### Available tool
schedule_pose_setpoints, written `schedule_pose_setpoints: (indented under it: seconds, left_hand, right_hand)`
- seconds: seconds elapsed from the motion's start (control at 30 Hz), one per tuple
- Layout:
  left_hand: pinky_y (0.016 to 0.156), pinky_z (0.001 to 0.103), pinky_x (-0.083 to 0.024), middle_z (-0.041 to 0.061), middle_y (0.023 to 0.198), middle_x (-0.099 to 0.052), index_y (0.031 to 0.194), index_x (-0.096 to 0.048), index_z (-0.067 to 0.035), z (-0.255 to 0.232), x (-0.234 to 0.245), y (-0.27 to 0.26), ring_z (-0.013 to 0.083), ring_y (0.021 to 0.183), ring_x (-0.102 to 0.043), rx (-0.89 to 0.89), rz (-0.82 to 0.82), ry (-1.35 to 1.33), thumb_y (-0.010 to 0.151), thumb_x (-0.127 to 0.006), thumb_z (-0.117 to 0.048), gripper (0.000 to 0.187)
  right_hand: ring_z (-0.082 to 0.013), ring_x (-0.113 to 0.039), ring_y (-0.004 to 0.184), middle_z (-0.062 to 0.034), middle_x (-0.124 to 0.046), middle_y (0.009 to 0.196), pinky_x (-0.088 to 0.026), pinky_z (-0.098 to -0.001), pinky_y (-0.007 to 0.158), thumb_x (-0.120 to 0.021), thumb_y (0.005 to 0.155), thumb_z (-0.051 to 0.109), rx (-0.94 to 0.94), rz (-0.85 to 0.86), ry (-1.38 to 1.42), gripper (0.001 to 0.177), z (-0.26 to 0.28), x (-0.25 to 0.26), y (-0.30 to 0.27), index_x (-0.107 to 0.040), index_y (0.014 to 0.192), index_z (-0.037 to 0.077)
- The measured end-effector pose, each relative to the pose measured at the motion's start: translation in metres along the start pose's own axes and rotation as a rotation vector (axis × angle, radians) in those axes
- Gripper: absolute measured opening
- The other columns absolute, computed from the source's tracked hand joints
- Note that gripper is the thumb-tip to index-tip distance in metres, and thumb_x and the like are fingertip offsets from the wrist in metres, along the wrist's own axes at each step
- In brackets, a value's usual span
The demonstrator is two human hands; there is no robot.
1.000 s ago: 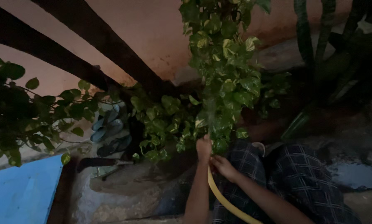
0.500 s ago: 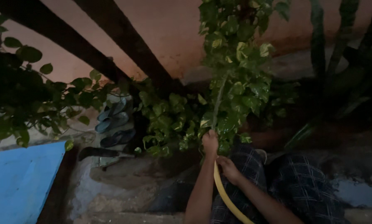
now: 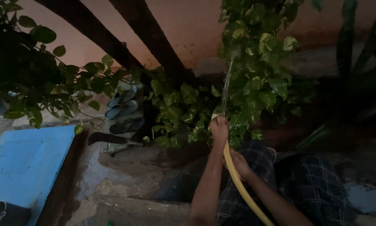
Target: The person waters the leaves and soil of potted plants using a hose.
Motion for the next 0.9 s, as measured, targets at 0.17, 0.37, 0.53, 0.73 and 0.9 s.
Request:
schedule_pose_setpoints:
  seconds: [0.17, 0.37, 0.53, 0.73, 0.9]
  left_hand:
    - [0.050, 0.043, -0.030, 0.005, 0.055, -0.039, 0.065, -0.044, -0.008, 0.042, 0.018, 0.004, 0.0196, 0.047, -0.032, 0.112, -0.029, 0.239, 0.110, -0.044, -0.035, 0.053]
    - [0.061, 0.050, -0.042, 0.013, 0.062, -0.054, 0.076, -0.062, 0.002, 0.059, 0.014, -0.012, 0.0300, 0.056, -0.051, 0.348, 0.088, 0.651, 0.103, -0.049, -0.042, 0.053]
    - [0.062, 0.050, -0.044, 0.013, 0.065, -0.054, 0.079, -0.058, -0.001, 0.036, -0.007, -0.026, 0.0310, 0.059, -0.054, 0.287, 0.114, 0.598, 0.102, -0.049, -0.040, 0.046]
    - [0.062, 0.042, -0.036, 0.006, 0.072, -0.035, 0.077, -0.040, -0.006, 0.057, 0.041, -0.013, 0.0229, 0.065, -0.035, 0.298, -0.218, 0.055, 0.106, -0.047, -0.025, 0.036]
    - [0.062, 0.032, -0.038, 0.001, 0.080, -0.035, 0.086, -0.035, -0.012, 0.047, 0.082, -0.004, 0.0159, 0.069, -0.035, 0.143, -0.026, -1.283, 0.105, -0.045, -0.008, 0.021]
  right_hand:
    - [-0.0175, -0.053, 0.062, -0.0064, -0.059, 0.076, -0.048, -0.0356, 0.062, -0.038, 0.109, 0.042, -0.039, -0.016, -0.175, 0.046, 0.008, -0.003, -0.006, -0.066, 0.102, 0.006]
    - [-0.0179, -0.049, 0.059, -0.0064, -0.056, 0.073, -0.045, -0.0369, 0.061, -0.035, 0.111, 0.047, -0.027, 0.013, -0.296, 0.052, 0.000, -0.001, -0.002, -0.064, 0.098, 0.005]
    - [-0.0168, -0.046, 0.062, -0.0046, -0.053, 0.079, -0.043, -0.0373, 0.062, -0.039, 0.114, 0.046, 0.053, 0.035, -0.346, 0.049, 0.000, 0.004, 0.000, -0.059, 0.097, 0.005]
    - [-0.0129, -0.058, 0.071, -0.0025, -0.061, 0.084, -0.049, -0.0334, 0.067, -0.048, 0.109, 0.042, -0.027, -0.068, -0.314, 0.043, -0.008, 0.006, 0.002, -0.067, 0.101, 0.005]
    - [-0.0148, -0.061, 0.067, -0.0062, -0.065, 0.082, -0.053, -0.0344, 0.066, -0.049, 0.109, 0.036, 0.031, 0.016, -0.257, 0.037, -0.007, 0.000, 0.006, -0.070, 0.108, 0.007]
Point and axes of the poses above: each hand's wrist, its own y-axis towards the middle knuckle, its own x-axis out of the back of the hand, z = x × y, the point moved 8 cm from there along y, towards the middle knuckle
